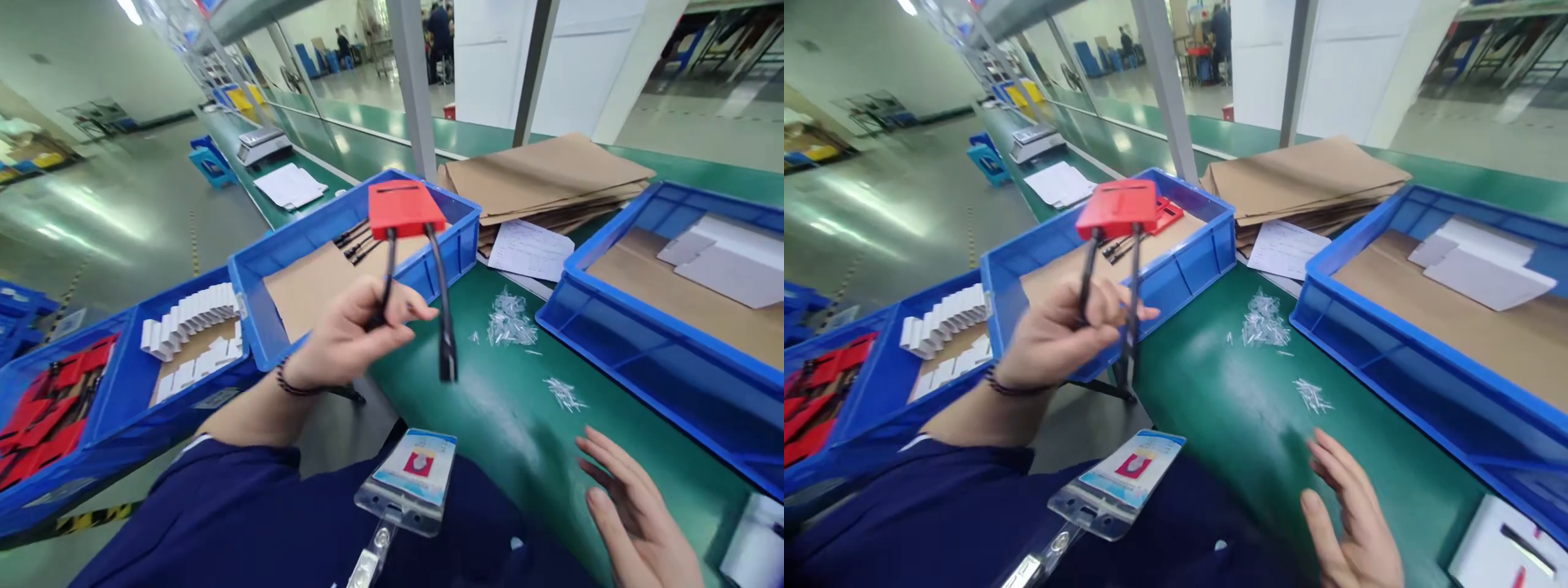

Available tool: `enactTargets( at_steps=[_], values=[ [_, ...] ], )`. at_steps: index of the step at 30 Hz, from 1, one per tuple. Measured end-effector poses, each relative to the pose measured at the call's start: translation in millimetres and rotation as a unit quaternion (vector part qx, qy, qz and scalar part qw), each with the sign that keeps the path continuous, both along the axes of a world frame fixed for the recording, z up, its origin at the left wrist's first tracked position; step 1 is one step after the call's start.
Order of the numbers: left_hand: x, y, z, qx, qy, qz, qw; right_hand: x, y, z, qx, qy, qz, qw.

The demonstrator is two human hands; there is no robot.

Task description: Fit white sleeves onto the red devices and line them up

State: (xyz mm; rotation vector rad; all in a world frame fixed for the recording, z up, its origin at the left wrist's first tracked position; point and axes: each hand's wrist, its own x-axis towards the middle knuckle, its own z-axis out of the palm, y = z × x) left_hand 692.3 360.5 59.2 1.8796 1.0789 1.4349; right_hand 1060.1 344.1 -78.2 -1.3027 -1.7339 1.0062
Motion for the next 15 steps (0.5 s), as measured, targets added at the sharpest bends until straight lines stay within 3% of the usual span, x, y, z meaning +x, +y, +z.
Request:
enactTargets(
  at_steps=[2,5,8,12,14,15],
  values=[
    [33,6,-29.5,0.027,0.026,-0.059,0.998,-23,3,9.6,-0.076,0.096,0.049,0.991],
    [78,20,-77.0,0.075,0.049,-0.14,0.986,-50,15,24.0,-0.169,0.305,0.089,0.933],
    [109,32,-116.2,0.127,0.106,-0.234,0.958,-57,31,29.0,-0.179,0.389,0.026,0.903],
    [118,49,-149.3,0.141,0.212,-0.313,0.915,-50,40,21.8,-0.181,0.398,-0.062,0.897],
    [116,54,-159.4,0.069,0.232,-0.342,0.908,-48,40,14.8,-0.169,0.395,-0.089,0.899],
    [115,56,-163.3,0.007,0.19,-0.356,0.915,-49,39,10.8,-0.16,0.398,-0.099,0.898]
  ],
)
